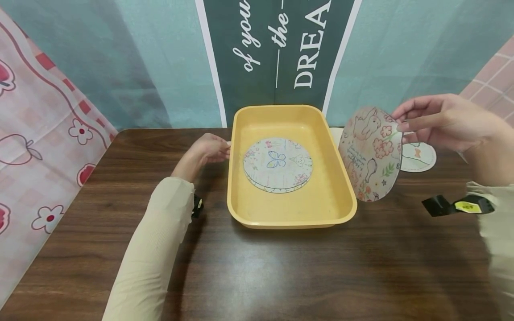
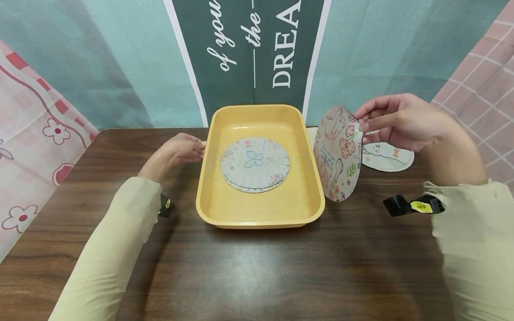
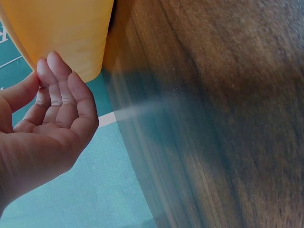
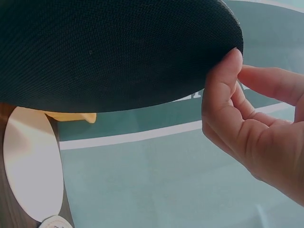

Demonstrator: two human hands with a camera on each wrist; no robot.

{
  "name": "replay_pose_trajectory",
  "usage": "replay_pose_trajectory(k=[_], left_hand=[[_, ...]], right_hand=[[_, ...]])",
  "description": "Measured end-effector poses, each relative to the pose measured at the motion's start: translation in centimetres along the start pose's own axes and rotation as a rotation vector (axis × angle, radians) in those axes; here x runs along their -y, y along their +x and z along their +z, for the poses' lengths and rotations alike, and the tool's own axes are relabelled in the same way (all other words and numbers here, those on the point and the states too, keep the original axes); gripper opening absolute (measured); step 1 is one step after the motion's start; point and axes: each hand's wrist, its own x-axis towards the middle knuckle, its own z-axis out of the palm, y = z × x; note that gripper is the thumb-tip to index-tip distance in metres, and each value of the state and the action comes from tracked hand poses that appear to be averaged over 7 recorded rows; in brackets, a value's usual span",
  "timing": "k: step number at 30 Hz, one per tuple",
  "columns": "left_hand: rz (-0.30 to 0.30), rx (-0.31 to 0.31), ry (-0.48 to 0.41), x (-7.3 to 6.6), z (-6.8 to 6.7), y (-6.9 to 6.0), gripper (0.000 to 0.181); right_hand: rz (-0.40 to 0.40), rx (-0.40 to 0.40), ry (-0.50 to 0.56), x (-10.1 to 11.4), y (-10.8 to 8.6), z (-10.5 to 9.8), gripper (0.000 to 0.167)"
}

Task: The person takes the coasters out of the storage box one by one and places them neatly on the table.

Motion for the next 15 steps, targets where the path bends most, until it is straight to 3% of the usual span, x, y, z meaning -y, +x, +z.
replay_pose_trajectory(k=[15], left_hand=[[0.010,-0.026,-0.020,0.4,0.8,-0.2,0.024]], right_hand=[[-0.011,0.018,-0.055,-1.7,-0.9,0.5,0.042]])
